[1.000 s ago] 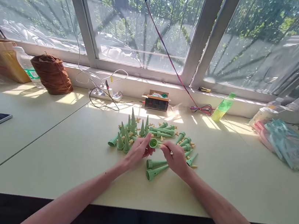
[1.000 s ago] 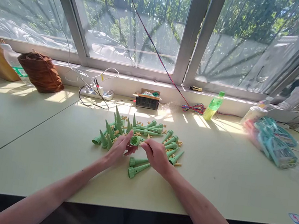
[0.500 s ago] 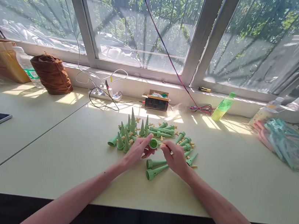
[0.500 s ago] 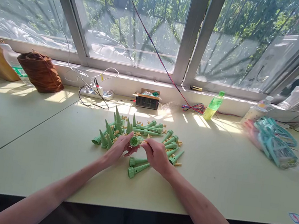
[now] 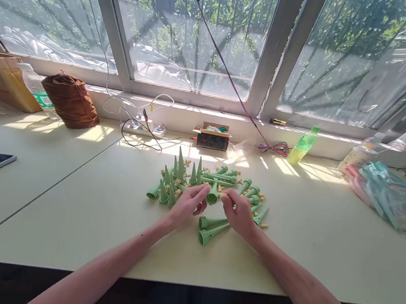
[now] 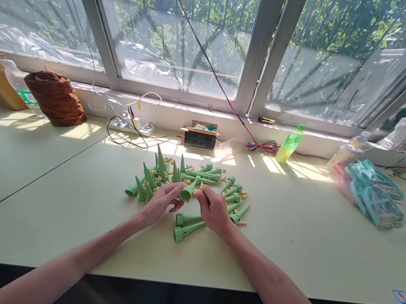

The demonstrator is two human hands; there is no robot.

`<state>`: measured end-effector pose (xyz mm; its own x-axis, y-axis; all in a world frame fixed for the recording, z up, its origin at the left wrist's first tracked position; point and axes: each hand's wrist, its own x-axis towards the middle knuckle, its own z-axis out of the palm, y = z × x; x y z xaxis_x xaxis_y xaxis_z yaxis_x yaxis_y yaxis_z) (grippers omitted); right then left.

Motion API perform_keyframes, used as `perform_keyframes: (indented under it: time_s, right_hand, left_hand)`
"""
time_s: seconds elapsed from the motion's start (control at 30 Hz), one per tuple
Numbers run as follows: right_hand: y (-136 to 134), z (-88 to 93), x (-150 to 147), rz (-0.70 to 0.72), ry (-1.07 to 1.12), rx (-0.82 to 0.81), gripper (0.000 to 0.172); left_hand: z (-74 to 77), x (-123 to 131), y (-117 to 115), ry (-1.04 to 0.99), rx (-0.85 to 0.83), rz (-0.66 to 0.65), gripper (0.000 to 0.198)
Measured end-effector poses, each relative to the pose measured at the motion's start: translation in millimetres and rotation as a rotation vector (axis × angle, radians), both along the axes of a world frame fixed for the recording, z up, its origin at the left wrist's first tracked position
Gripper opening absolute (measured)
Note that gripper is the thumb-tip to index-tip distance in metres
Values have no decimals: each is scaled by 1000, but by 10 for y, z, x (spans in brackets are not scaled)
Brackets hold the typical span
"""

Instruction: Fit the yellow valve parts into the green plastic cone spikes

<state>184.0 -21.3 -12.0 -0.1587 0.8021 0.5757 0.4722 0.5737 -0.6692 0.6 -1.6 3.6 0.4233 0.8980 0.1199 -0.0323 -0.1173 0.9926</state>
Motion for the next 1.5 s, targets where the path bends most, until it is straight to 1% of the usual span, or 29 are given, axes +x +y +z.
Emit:
perform_keyframes:
  time_s: [0.3, 0.43, 0.53, 0.8, 0.93, 1.03, 1.13, 1.27, 1.4, 1.5]
  right_hand:
    - [8, 17, -5, -20, 36, -16, 37]
    - [8, 29, -5, -36, 35, -25, 37]
    - [9, 28, -3, -54, 19, -19, 40]
    - [21, 17, -3, -76, -7, -6, 43]
    - [20, 32, -9, -82, -12, 3, 44]
    - [20, 31, -15, -99, -20, 7, 45]
    - [24, 18, -19, -122, -12, 15, 45]
    - [29, 5, -16, -155, 44, 41, 42]
    - [18, 7, -10, -161, 97, 36, 39]
    - [4, 13, -11, -110, 83, 31, 38]
  left_hand:
    - [-7, 1, -20, 36, 103, -19, 36]
    - [-5, 2, -33, 104, 172, 6, 37]
    - [-28, 3, -36, 141, 252, 25, 34]
    - [-94, 12, -15, 107, 417, 87, 27]
    - [-109, 9, -5, 130, 508, 115, 23]
    - [-124, 14, 1, 169, 545, 155, 19]
    - [-119, 33, -4, 225, 537, 181, 17]
    - [-89, 61, -14, 253, 481, 202, 23]
    - [-76, 57, -5, 193, 378, 216, 35]
    - [-62, 42, 1, 187, 323, 161, 52]
